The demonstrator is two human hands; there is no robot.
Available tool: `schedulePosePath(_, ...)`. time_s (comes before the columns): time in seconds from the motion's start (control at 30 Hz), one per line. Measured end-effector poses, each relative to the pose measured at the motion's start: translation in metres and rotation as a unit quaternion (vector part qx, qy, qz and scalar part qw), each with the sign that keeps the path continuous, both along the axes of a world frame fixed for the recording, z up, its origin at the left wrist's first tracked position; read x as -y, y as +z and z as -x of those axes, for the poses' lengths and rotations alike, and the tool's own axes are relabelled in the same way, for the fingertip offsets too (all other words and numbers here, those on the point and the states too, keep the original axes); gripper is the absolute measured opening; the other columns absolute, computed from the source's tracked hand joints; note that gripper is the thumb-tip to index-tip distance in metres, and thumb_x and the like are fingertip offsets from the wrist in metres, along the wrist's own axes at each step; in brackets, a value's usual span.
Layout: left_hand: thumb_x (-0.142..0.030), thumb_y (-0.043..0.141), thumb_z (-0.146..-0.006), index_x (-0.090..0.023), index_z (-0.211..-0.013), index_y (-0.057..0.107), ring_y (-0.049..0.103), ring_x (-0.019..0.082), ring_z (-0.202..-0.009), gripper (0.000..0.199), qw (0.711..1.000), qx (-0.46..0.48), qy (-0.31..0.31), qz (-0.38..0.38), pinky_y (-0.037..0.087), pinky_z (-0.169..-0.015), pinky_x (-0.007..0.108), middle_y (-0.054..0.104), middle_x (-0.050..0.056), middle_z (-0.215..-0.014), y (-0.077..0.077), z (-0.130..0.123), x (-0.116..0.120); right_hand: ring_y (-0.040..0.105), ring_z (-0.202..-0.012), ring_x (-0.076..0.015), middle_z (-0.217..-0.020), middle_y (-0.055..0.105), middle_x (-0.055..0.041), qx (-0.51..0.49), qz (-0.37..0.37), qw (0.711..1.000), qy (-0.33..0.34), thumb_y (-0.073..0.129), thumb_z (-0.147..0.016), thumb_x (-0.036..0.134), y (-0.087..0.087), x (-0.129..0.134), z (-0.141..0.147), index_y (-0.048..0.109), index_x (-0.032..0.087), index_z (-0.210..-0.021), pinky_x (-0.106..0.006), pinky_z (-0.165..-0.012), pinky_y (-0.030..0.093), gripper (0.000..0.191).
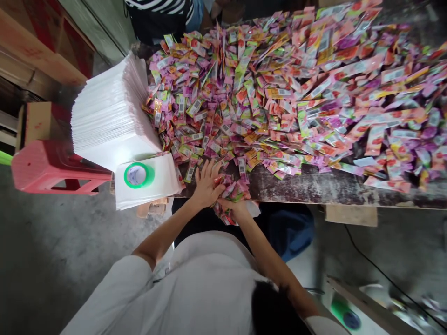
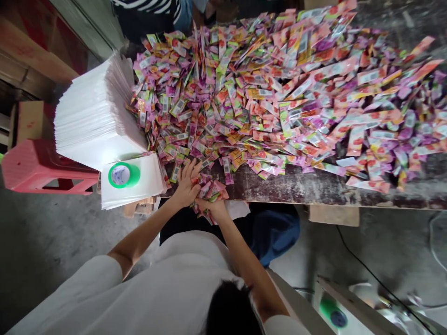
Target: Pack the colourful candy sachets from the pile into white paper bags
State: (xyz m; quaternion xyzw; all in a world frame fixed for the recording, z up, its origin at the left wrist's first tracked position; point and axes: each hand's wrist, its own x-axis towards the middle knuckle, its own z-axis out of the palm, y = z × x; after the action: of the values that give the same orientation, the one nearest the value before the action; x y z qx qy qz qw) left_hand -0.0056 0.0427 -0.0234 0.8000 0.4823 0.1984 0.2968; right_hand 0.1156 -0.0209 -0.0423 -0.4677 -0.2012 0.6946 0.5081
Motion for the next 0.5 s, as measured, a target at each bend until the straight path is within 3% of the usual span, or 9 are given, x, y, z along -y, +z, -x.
schedulePosePath(0.07,-0.064,0.026,-0.092,-0.02,-0.144,0.04,0.038,0.03,-0.137,0.07,0.999,-0.001,0.039,-0.004,0.024,-0.113,0.05,0.047,0.016,-0.144,0.001,0.023,-0.005,0.067,-0.098,-0.0245,-0.087,0.073,0.0,-0.032,0.018,0.999,-0.025,0.082,-0.054,0.031,0.0,-0.002,0.007,0.067,0.025,-0.09,-0.043,-0.094,0.052,0.039)
schedulePosePath(0.13,-0.055,0.03,-0.095,-0.017,-0.134,0.048,0.052,0.027,-0.12,0.057,0.985,-0.019,0.172,-0.028,0.037,-0.104,0.045,0.057,0.017,-0.126,-0.001,0.054,-0.01,0.067,-0.092,-0.0234,-0.083,0.072,0.0011,-0.031,0.028,0.998,-0.037,0.083,-0.05,0.027,0.0,-0.005,0.007,0.067,0.024,-0.088,-0.041,-0.092,0.053,0.041)
schedulePosePath(0.2,-0.044,0.039,-0.093,-0.012,-0.122,0.052,0.056,0.028,-0.108,0.045,0.939,-0.093,0.327,-0.039,0.043,-0.097,0.044,0.059,0.018,-0.112,-0.006,0.087,-0.015,0.067,-0.088,-0.0227,-0.078,0.07,0.0021,-0.011,0.027,0.998,-0.048,0.085,-0.048,0.026,-0.001,-0.009,0.001,0.066,0.023,-0.085,-0.04,-0.09,0.053,0.042)
schedulePosePath(0.23,-0.039,0.046,-0.09,-0.011,-0.117,0.053,0.057,0.029,-0.107,0.04,0.921,-0.146,0.36,-0.026,0.044,-0.095,0.044,0.059,0.019,-0.109,-0.008,0.101,-0.017,0.067,-0.087,-0.0227,-0.077,0.07,0.0022,-0.003,0.025,0.998,-0.055,0.085,-0.046,0.026,-0.001,-0.011,-0.003,0.065,0.023,-0.084,-0.04,-0.09,0.054,0.043)
schedulePosePath(0.37,-0.025,0.054,-0.081,-0.012,-0.109,0.056,0.062,0.031,-0.1,0.031,0.893,-0.288,0.343,0.052,0.047,-0.085,0.041,0.062,0.019,-0.106,-0.015,0.13,-0.026,0.067,-0.087,-0.0221,-0.081,0.071,0.0017,0.017,0.01,0.998,-0.066,0.087,-0.045,0.026,-0.004,-0.014,-0.007,0.065,0.023,-0.084,-0.04,-0.09,0.053,0.045)
schedulePosePath(0.5,-0.015,0.049,-0.077,-0.016,-0.099,0.06,0.065,0.029,-0.091,0.025,0.891,-0.287,0.345,0.07,0.047,-0.08,0.038,0.067,0.013,-0.092,-0.001,0.14,-0.037,0.067,-0.088,-0.0225,-0.077,0.07,0.001,0.046,-0.006,0.999,-0.022,0.088,-0.048,0.032,-0.006,-0.003,-0.003,0.064,0.022,-0.078,-0.041,-0.092,0.052,0.039)
